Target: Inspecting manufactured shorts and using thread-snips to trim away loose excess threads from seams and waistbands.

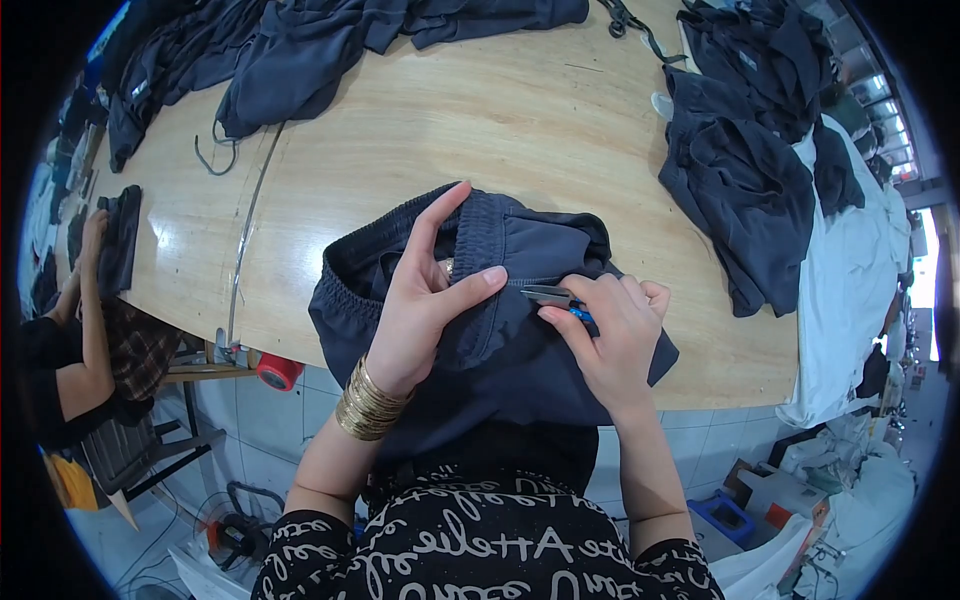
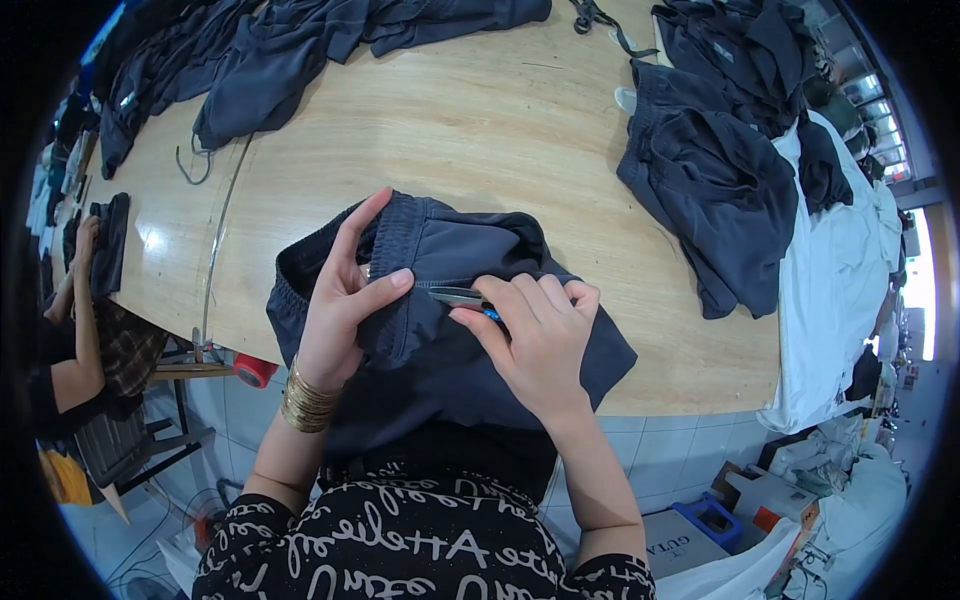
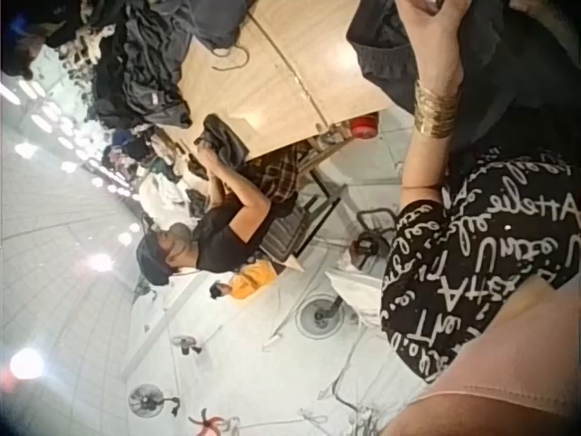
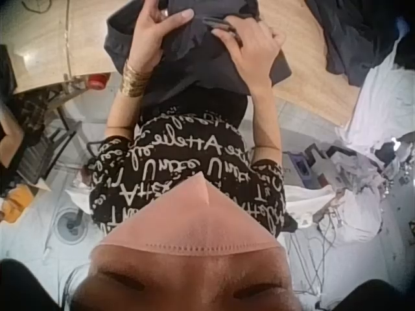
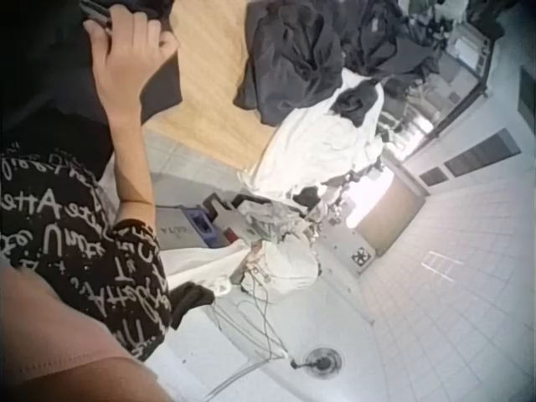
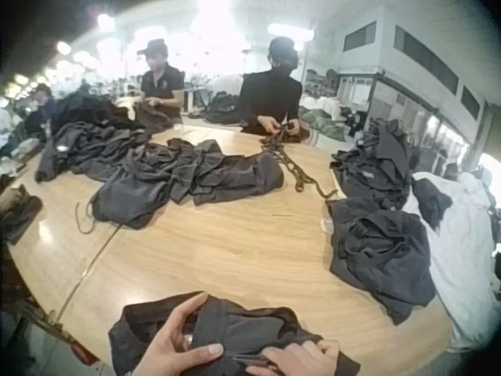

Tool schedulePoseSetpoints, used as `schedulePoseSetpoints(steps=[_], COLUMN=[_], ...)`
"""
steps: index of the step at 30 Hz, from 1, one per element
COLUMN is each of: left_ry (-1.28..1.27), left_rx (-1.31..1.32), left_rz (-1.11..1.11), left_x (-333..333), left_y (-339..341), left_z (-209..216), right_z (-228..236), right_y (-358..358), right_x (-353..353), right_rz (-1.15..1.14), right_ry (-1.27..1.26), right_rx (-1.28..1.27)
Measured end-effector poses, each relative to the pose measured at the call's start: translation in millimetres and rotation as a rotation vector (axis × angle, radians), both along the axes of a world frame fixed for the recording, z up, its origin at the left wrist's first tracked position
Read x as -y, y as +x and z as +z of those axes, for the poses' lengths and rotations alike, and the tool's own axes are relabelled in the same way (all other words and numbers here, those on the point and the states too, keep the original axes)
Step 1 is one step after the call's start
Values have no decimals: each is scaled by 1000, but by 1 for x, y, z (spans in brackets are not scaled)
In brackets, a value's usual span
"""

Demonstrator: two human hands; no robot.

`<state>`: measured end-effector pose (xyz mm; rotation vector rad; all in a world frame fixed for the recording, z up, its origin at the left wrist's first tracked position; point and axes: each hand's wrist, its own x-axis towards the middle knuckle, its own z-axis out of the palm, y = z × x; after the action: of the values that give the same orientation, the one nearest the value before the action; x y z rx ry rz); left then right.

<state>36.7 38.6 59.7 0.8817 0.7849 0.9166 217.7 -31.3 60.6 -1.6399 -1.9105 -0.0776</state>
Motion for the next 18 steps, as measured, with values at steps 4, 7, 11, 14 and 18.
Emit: schedulePoseSetpoints(steps=[4,7,11,14,18], left_ry=[7,-11,-31,-2,3], left_rx=[14,37,78,58,24], left_rz=[-15,-20,-5,-20,-45], left_x=[0,1,2,1,1], left_y=[-1,0,2,0,-2], left_z=[0,3,7,3,1], right_z=[6,5,7,7,8], right_y=[-4,-4,-5,-6,-7], right_x=[1,1,1,1,1], right_rz=[-5,-8,-5,-7,-16], right_ry=[-51,-53,-46,-41,-41], right_rx=[-19,-4,-4,17,32])
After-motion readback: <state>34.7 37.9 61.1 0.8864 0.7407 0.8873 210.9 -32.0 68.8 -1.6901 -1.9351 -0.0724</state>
